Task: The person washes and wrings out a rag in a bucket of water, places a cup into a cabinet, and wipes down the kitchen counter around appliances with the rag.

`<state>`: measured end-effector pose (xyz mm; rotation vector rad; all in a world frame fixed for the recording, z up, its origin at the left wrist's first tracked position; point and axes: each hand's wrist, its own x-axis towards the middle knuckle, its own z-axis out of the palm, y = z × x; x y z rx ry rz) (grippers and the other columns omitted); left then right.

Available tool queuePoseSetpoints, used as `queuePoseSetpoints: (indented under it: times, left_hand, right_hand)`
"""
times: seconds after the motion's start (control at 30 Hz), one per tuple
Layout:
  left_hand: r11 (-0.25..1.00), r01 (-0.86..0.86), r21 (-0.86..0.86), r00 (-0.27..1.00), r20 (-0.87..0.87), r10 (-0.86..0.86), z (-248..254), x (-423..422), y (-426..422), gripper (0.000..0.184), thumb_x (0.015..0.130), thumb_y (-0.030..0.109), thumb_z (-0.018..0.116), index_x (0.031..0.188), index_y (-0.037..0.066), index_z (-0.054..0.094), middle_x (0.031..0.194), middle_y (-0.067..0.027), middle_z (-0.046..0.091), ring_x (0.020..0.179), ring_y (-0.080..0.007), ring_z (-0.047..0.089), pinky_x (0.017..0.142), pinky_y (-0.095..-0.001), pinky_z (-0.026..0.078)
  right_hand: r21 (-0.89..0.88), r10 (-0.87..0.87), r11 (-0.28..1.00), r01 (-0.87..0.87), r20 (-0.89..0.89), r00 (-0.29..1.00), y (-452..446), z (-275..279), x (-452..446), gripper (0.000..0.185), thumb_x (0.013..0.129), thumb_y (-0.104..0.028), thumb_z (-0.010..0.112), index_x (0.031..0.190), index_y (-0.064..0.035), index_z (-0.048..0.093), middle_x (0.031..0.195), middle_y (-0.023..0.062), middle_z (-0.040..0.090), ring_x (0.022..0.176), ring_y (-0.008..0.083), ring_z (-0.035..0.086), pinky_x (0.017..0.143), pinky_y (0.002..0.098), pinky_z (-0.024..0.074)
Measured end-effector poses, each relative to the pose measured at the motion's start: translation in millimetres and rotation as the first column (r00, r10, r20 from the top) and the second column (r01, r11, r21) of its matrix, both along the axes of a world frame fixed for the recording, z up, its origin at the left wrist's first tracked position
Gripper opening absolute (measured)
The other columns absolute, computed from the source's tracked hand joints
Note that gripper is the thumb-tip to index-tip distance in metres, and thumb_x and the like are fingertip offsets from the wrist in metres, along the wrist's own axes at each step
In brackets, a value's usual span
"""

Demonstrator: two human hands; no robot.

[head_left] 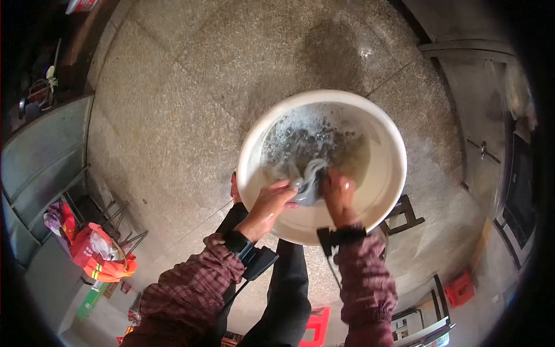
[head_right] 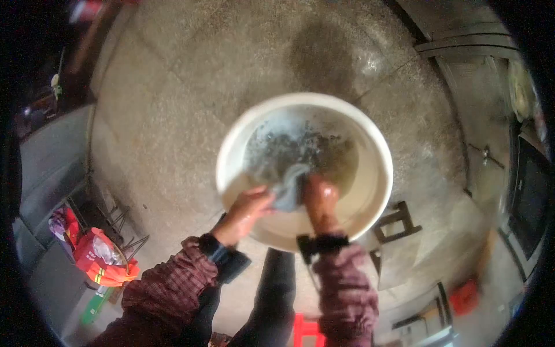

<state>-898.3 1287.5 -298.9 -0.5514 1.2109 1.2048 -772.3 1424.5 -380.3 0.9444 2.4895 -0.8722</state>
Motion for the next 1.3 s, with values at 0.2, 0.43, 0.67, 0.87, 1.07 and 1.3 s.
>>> queuePoseSetpoints:
  times: [0.2, 0.43, 0.67, 0.87, 1.07, 1.3]
  left_hand:
    - [0.997, 0.037, -0.071, 0.996, -0.075, -0.042, -1.2, 0.3, -14.3, 0.046, 0.088, 0.023, 0.055, 0.126, 0.004, 0.042, 0.106, -0.0089, 0.058, 0.089, -0.0181, 0.059, 0.073, -0.0290, 0.048]
    - [0.997, -0.071, -0.033, 0.994, 0.076, 0.073, 1.8, 5.8, 3.9, 0.062, 0.083, 0.045, 0.057, 0.128, 0.008, 0.036, 0.111, -0.0058, 0.048, 0.098, -0.0168, 0.051, 0.078, -0.0327, 0.045]
    - [0.990, -0.132, 0.044, 0.990, 0.050, 0.130, 21.1, 1.3, 19.1, 0.043, 0.085, 0.024, 0.058, 0.118, 0.001, 0.046, 0.103, -0.0054, 0.055, 0.089, -0.0122, 0.055, 0.078, -0.0255, 0.045]
    - [0.992, -0.070, 0.108, 0.994, -0.078, 0.079, -9.5, 7.1, -1.2, 0.039, 0.086, 0.017, 0.055, 0.116, -0.007, 0.049, 0.105, -0.0112, 0.059, 0.093, -0.0176, 0.059, 0.084, -0.0308, 0.048]
    - [0.990, -0.047, -0.132, 0.989, -0.142, 0.028, -13.2, 1.9, -4.9, 0.049, 0.084, 0.015, 0.059, 0.126, 0.000, 0.040, 0.104, -0.0089, 0.059, 0.084, -0.0172, 0.060, 0.069, -0.0274, 0.048]
    - [0.986, 0.034, -0.166, 0.999, -0.025, -0.038, 1.6, 4.8, 12.4, 0.076, 0.080, 0.040, 0.063, 0.135, 0.005, 0.023, 0.109, -0.0080, 0.054, 0.092, -0.0169, 0.054, 0.074, -0.0312, 0.046]
  right_hand:
    - [0.067, -0.367, 0.930, 0.363, 0.272, 0.890, 28.8, -75.6, 10.0, 0.027, 0.075, -0.026, 0.059, 0.090, -0.0039, 0.056, 0.088, 0.0156, 0.060, 0.084, 0.0297, 0.058, 0.069, 0.0435, 0.0445]
    - [-0.526, -0.491, 0.766, 0.369, -0.109, 0.864, -15.8, 106.6, -26.4, 0.020, 0.076, -0.017, 0.066, 0.073, 0.0010, 0.057, 0.059, 0.0141, 0.050, 0.052, 0.0213, 0.047, 0.049, 0.0338, 0.0389]
    - [-0.613, -0.477, 0.745, 0.264, -0.213, 0.853, -42.4, 168.1, -22.2, 0.015, 0.076, -0.007, 0.066, 0.077, 0.0040, 0.055, 0.068, 0.0155, 0.051, 0.055, 0.0187, 0.047, 0.051, 0.0311, 0.0398]
    - [-0.079, -0.057, 0.996, 0.045, -0.166, 0.984, -8.0, 38.4, -14.3, 0.012, 0.079, -0.020, 0.055, 0.076, -0.0079, 0.055, 0.075, 0.0143, 0.058, 0.065, 0.0337, 0.058, 0.054, 0.0404, 0.0444]
    - [0.317, -0.055, 0.945, 0.085, -0.100, 0.993, 8.7, -71.6, 10.9, 0.014, 0.076, -0.023, 0.056, 0.076, -0.0106, 0.061, 0.074, 0.0112, 0.063, 0.064, 0.0328, 0.060, 0.055, 0.0369, 0.0484]
    - [-0.263, -0.449, 0.886, 0.382, -0.280, 0.848, -20.6, 7.0, 6.5, 0.023, 0.076, -0.018, 0.063, 0.069, 0.0015, 0.054, 0.059, 0.0134, 0.051, 0.055, 0.0169, 0.048, 0.051, 0.0344, 0.0380]
